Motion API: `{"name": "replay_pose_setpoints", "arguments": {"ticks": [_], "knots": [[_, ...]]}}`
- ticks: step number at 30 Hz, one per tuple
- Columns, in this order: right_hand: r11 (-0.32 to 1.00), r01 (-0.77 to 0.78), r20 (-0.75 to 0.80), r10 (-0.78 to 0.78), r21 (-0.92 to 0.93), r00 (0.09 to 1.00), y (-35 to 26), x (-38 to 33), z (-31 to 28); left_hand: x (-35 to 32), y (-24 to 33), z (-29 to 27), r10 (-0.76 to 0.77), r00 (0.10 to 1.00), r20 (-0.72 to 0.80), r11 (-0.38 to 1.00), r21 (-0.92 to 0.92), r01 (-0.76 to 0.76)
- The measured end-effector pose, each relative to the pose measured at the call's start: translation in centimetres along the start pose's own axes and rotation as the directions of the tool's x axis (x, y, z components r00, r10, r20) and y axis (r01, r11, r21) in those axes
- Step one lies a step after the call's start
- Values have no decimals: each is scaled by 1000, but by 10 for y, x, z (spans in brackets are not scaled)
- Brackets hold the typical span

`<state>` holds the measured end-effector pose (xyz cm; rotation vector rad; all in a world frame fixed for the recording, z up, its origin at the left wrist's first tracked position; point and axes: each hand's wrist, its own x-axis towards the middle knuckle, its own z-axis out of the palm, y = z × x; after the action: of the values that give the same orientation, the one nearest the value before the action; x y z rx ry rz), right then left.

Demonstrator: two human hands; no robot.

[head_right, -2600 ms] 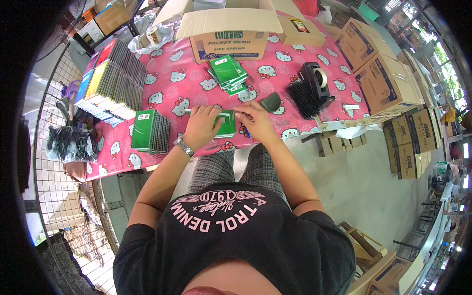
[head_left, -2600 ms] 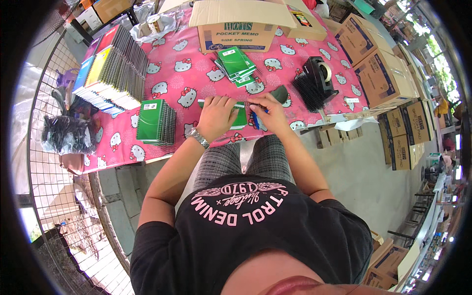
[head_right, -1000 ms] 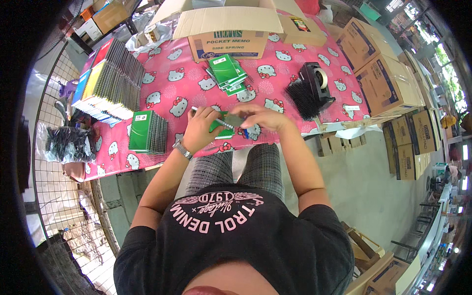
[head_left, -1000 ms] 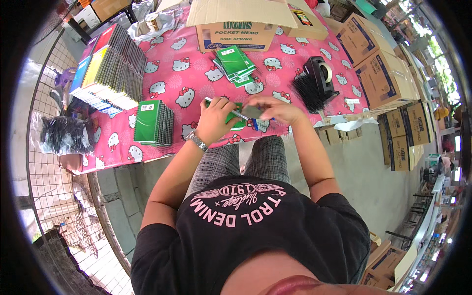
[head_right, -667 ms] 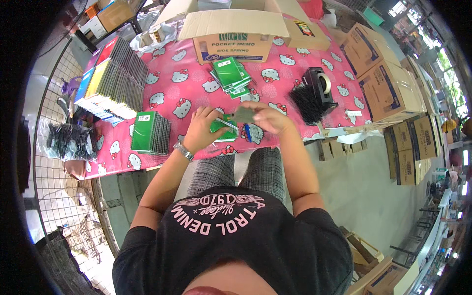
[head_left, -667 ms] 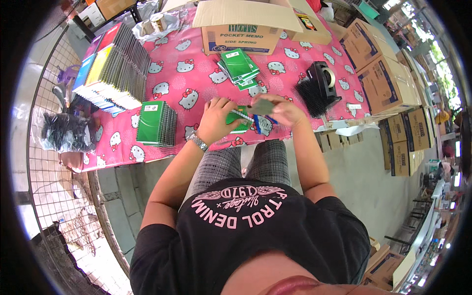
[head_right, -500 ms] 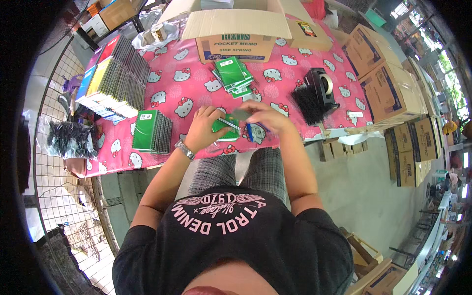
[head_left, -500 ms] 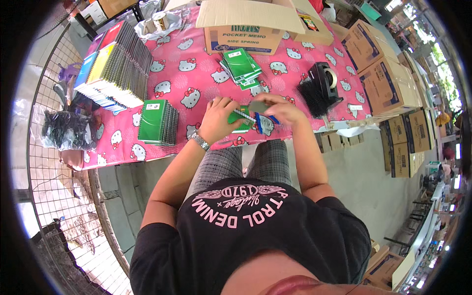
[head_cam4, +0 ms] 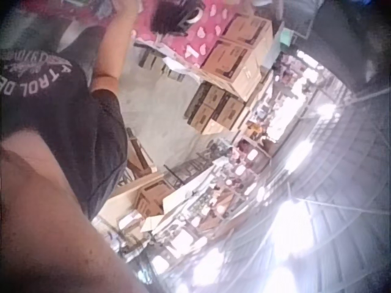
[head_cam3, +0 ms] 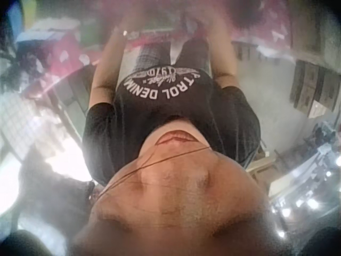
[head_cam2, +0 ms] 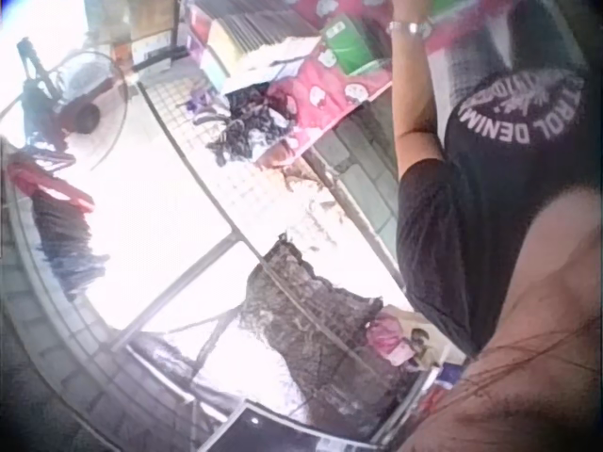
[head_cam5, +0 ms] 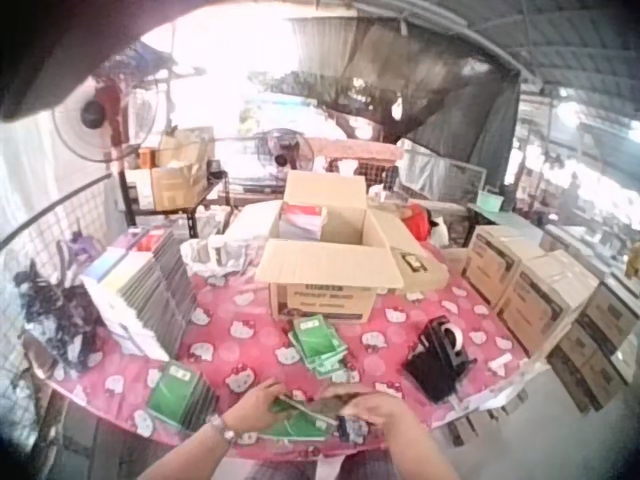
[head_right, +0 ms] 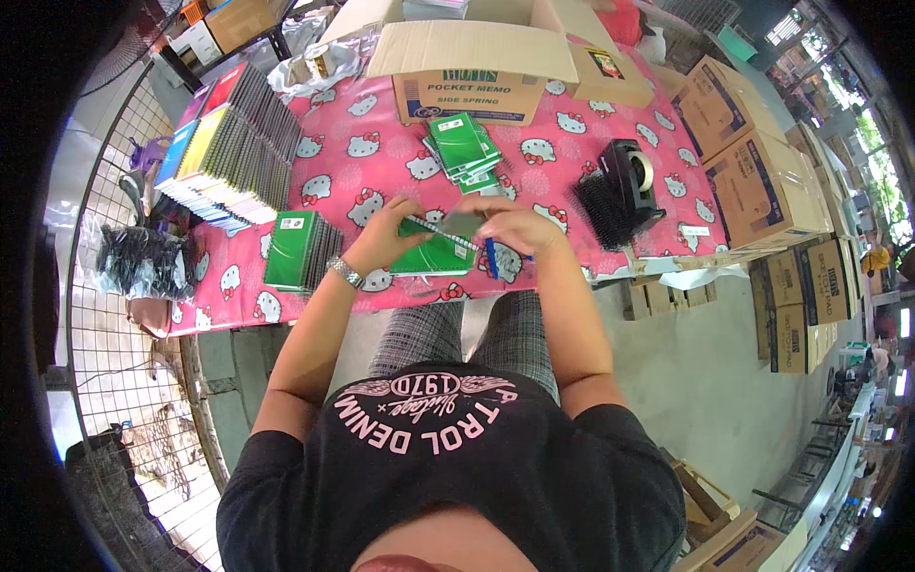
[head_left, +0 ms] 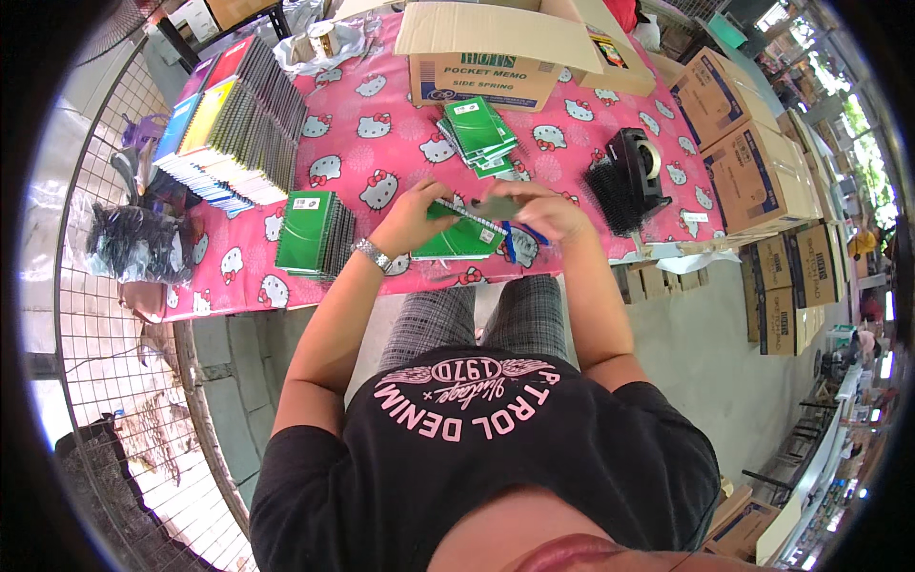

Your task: The person prepares notebooks by inserting green paper covers onto the spiral bindings and aligning them with the pages.

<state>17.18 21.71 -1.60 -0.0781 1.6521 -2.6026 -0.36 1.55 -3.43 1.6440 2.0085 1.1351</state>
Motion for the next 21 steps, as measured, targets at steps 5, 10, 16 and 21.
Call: {"name": "replay_pose_setpoints", "arguments": {"ticks": [5, 10, 16, 21], "knots": [[960, -59, -161, 15, -275, 987, 17, 2, -21, 1, -2, 2, -111, 994, 22, 990, -82, 113], [215, -528, -565, -185, -822, 804, 25, -15, -39, -5, -1, 6, -195, 978, -69, 976, -111, 187], [-22, -738, -531, -680, -674, 505, 96, -41, -40, -13, -8, 28, -421, 869, -262, 860, -420, 290], [-50, -638, -512, -551, -768, 659, 138, -38, -1, -14, 7, 25, -519, 827, -214, 793, -482, 373]]}}
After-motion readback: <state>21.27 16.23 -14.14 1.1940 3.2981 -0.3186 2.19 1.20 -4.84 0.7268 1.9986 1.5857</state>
